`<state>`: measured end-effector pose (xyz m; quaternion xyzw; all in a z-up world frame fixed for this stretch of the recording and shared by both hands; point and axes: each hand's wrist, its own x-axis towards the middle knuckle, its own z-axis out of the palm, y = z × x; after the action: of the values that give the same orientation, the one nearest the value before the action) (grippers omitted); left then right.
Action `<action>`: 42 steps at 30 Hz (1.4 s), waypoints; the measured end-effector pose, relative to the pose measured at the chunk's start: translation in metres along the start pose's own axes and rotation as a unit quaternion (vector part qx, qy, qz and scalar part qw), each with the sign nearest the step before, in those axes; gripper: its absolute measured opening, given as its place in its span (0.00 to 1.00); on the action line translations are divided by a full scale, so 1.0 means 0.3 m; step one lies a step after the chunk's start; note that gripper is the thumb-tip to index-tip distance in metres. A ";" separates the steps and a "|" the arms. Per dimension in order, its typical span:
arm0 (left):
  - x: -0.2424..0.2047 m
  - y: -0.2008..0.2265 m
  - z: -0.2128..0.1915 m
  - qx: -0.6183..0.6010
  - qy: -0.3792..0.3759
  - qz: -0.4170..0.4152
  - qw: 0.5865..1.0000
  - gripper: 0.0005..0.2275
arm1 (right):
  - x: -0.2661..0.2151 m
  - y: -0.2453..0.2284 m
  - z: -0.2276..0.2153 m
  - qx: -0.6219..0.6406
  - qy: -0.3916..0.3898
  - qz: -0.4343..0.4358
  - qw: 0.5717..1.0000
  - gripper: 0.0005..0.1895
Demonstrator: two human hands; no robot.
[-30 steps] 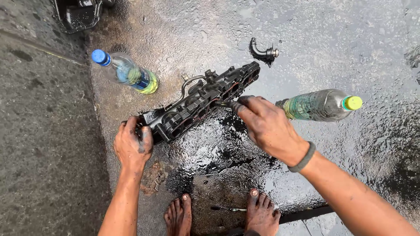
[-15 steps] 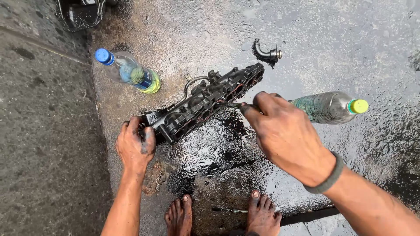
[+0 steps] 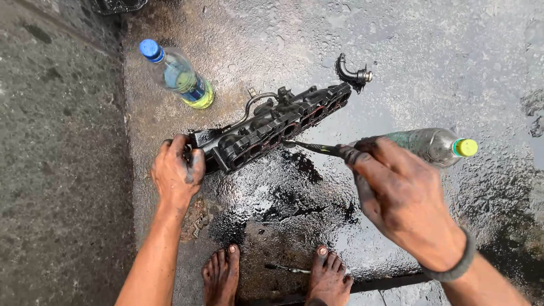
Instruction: Cleaning a vehicle engine manifold using a brush and cleaning liquid.
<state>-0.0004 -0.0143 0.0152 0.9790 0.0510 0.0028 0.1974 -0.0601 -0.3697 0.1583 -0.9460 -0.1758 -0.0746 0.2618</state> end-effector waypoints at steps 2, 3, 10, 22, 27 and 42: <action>-0.002 -0.010 0.012 0.004 0.000 -0.005 1.000 0.14 | 0.017 0.001 0.090 0.013 0.008 -0.017 1.000 0.13; -0.001 -0.012 0.020 0.010 -0.005 -0.010 1.000 0.14 | 0.023 0.004 0.135 0.028 0.015 -0.030 0.999 0.14; -0.020 -0.002 0.007 -0.008 -0.014 -0.025 1.000 0.15 | 0.060 0.007 0.202 0.042 -0.009 -0.031 0.999 0.05; 0.010 -0.022 0.041 0.020 -0.068 -0.077 0.995 0.20 | 0.004 0.063 0.312 0.198 0.005 0.243 0.950 0.07; 0.023 -0.056 0.070 0.019 -0.077 -0.107 0.991 0.22 | -0.012 0.068 0.427 0.274 0.003 0.280 0.920 0.09; 0.019 -0.096 0.100 0.053 -0.092 -0.087 0.991 0.24 | 0.038 0.014 0.262 0.215 0.008 0.160 0.963 0.06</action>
<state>0.0032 0.0010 -0.0236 0.9760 0.1179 -0.1070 0.1489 -0.0442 -0.3287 0.0920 -0.8826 -0.0323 -0.0001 0.4689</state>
